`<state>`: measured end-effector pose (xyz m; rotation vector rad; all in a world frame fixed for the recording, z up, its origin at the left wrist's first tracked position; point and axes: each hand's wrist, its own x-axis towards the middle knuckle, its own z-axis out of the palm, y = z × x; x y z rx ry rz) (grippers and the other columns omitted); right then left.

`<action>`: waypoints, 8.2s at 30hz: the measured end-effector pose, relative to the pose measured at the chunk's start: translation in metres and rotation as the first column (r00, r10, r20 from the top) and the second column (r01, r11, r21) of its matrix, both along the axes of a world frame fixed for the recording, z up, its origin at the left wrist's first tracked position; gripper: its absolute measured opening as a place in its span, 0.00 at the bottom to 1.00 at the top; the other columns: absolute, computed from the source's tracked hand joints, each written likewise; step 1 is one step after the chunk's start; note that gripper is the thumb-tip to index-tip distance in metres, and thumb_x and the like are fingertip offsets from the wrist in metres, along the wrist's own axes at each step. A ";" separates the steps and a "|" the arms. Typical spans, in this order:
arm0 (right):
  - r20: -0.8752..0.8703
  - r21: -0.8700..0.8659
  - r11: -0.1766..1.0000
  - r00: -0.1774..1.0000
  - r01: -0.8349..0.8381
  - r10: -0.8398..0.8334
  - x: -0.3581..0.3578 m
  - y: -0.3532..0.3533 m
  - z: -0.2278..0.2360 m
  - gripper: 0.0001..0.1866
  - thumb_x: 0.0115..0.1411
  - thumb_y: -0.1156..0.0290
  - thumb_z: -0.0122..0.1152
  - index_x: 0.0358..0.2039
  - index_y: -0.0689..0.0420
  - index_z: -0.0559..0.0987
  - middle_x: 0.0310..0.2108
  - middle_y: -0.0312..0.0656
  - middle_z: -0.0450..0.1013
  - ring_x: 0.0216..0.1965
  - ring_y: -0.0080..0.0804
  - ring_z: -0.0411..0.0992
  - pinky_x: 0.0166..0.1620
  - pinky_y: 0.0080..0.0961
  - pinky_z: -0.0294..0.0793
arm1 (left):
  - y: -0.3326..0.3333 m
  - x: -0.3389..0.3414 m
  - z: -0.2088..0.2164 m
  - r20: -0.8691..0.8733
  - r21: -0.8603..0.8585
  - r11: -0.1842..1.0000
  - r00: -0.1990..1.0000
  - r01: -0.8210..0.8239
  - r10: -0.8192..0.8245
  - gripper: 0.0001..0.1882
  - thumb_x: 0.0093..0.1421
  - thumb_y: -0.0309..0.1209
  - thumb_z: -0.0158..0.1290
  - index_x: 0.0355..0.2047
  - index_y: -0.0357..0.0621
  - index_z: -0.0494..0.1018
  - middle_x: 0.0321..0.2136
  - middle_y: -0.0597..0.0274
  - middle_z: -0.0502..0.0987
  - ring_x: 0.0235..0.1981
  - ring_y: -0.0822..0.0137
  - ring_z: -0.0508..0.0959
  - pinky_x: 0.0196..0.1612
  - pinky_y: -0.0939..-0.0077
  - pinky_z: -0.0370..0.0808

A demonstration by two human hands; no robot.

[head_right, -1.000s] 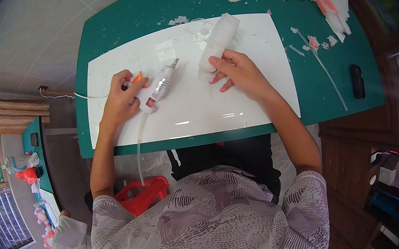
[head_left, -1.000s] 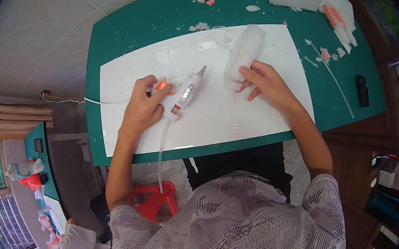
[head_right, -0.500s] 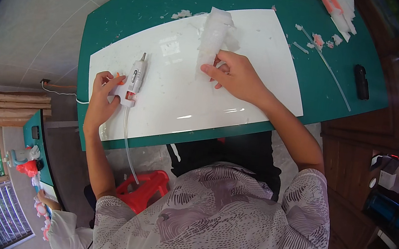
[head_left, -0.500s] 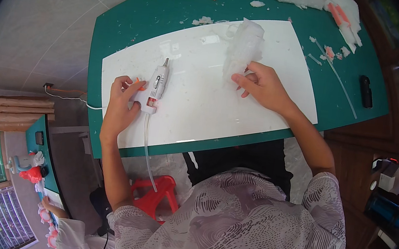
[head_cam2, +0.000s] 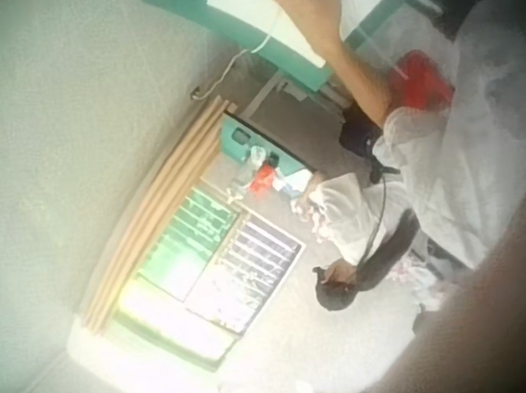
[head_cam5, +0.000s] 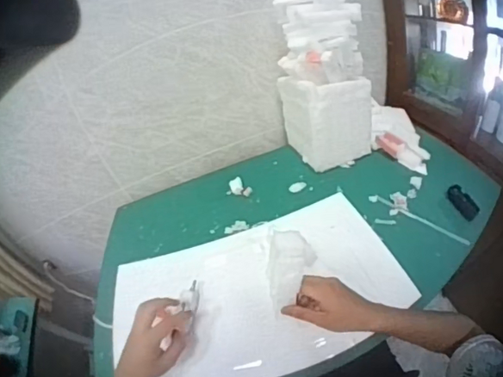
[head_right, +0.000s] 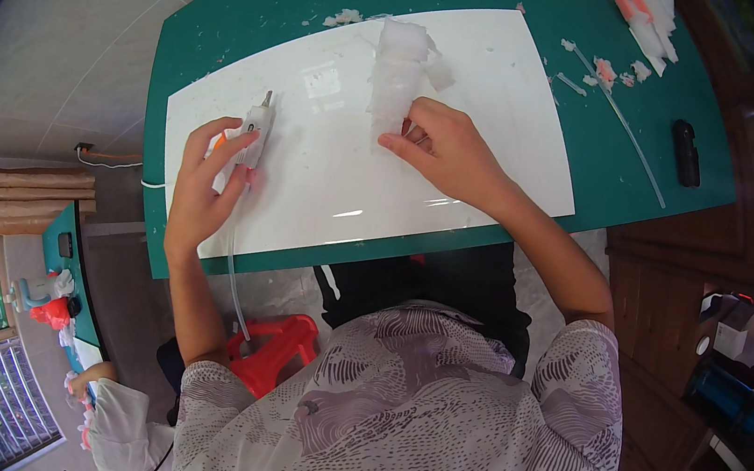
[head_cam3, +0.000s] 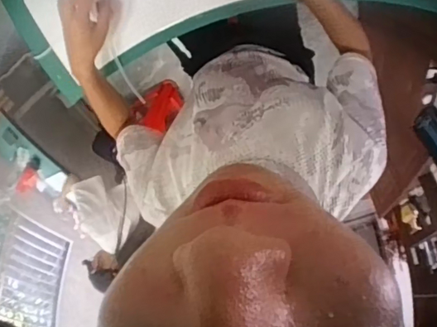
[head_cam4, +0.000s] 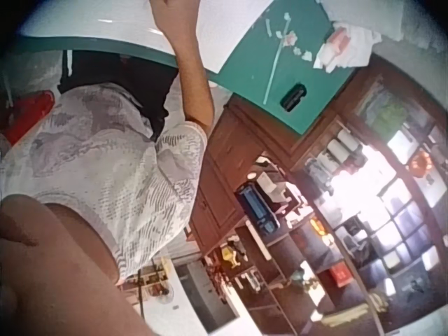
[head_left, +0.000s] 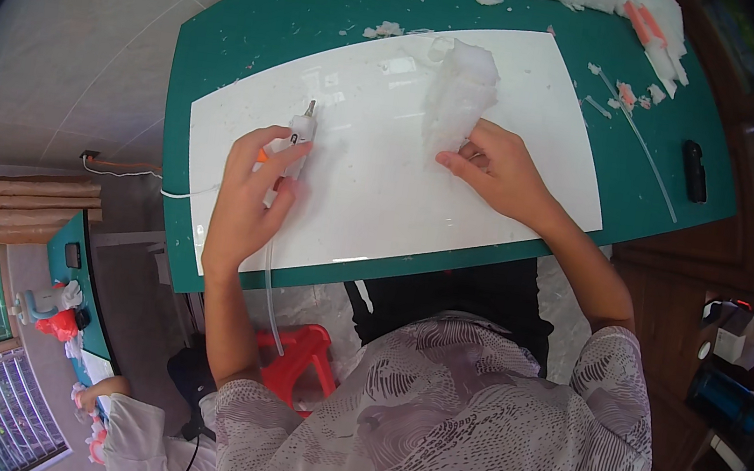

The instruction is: Use a hot glue gun to apply adhesive to foam pieces and assemble them into a structure.

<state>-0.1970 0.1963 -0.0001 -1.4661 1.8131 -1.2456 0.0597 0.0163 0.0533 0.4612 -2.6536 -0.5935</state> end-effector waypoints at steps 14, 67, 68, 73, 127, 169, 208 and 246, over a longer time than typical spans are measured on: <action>-0.102 -0.048 0.997 0.994 -0.054 0.049 0.005 -0.001 -0.005 0.13 0.58 0.66 0.63 0.30 0.64 0.72 0.29 0.46 0.69 0.29 0.39 0.72 0.33 0.30 0.72 | 0.044 -0.056 -0.012 -0.026 0.285 0.953 0.995 0.099 -0.096 0.17 0.54 0.22 0.56 0.46 0.38 0.73 0.42 0.54 0.75 0.39 0.61 0.76 0.41 0.74 0.73; -0.022 -0.019 0.997 0.997 -0.078 0.078 0.000 0.017 -0.002 0.12 0.54 0.74 0.62 0.38 0.64 0.75 0.36 0.47 0.74 0.34 0.36 0.77 0.40 0.28 0.78 | 0.061 -0.091 -0.038 -0.018 0.323 0.946 0.999 0.036 -0.032 0.13 0.54 0.29 0.61 0.39 0.36 0.77 0.31 0.52 0.80 0.33 0.60 0.82 0.39 0.72 0.75; -0.010 -0.012 0.997 0.997 -0.082 0.082 -0.001 0.017 -0.002 0.12 0.54 0.74 0.62 0.38 0.64 0.76 0.36 0.48 0.75 0.34 0.36 0.77 0.39 0.27 0.79 | 0.061 -0.092 -0.039 -0.044 0.315 0.948 0.998 0.049 -0.037 0.12 0.53 0.29 0.61 0.36 0.35 0.76 0.30 0.50 0.79 0.33 0.58 0.81 0.37 0.70 0.75; -0.034 -0.041 0.997 0.998 -0.062 0.060 0.002 0.015 -0.003 0.12 0.54 0.73 0.63 0.38 0.65 0.77 0.35 0.49 0.75 0.33 0.37 0.78 0.39 0.27 0.79 | 0.061 -0.092 -0.043 -0.075 0.308 0.949 0.996 0.062 -0.041 0.11 0.52 0.28 0.61 0.33 0.34 0.74 0.29 0.49 0.78 0.31 0.55 0.80 0.34 0.69 0.75; 0.683 -0.185 0.979 0.728 0.083 0.067 -0.030 0.058 0.018 0.37 0.56 0.78 0.60 0.64 0.57 0.55 0.50 0.49 0.67 0.44 0.29 0.73 0.46 0.23 0.75 | 0.085 -0.083 -0.030 -0.225 0.227 0.974 0.973 -0.001 0.054 0.32 0.48 0.25 0.63 0.54 0.41 0.66 0.52 0.52 0.69 0.51 0.58 0.72 0.47 0.69 0.74; 0.473 -0.100 0.989 0.880 0.110 -0.050 -0.002 0.054 0.000 0.36 0.50 0.75 0.68 0.58 0.58 0.61 0.52 0.49 0.67 0.52 0.36 0.69 0.50 0.29 0.73 | 0.085 -0.075 -0.051 -0.591 0.587 0.737 0.799 0.336 0.107 0.42 0.55 0.35 0.56 0.65 0.38 0.49 0.65 0.49 0.54 0.65 0.54 0.56 0.66 0.59 0.49; 0.805 -0.170 0.954 0.593 0.246 -0.010 0.018 0.045 -0.003 0.16 0.70 0.64 0.42 0.54 0.55 0.64 0.48 0.43 0.67 0.47 0.29 0.70 0.49 0.25 0.73 | 0.100 -0.072 -0.058 -0.408 0.902 0.344 0.775 0.261 0.482 0.11 0.61 0.21 0.51 0.43 0.34 0.69 0.43 0.56 0.75 0.46 0.71 0.72 0.52 0.77 0.67; 0.781 -0.187 0.974 0.621 0.128 0.068 0.013 0.051 -0.013 0.22 0.70 0.56 0.40 0.59 0.53 0.59 0.51 0.44 0.61 0.49 0.32 0.71 0.52 0.27 0.69 | 0.105 -0.076 -0.075 -0.498 0.828 0.508 0.726 0.237 0.474 0.12 0.61 0.24 0.52 0.45 0.35 0.68 0.46 0.55 0.72 0.48 0.68 0.70 0.54 0.74 0.65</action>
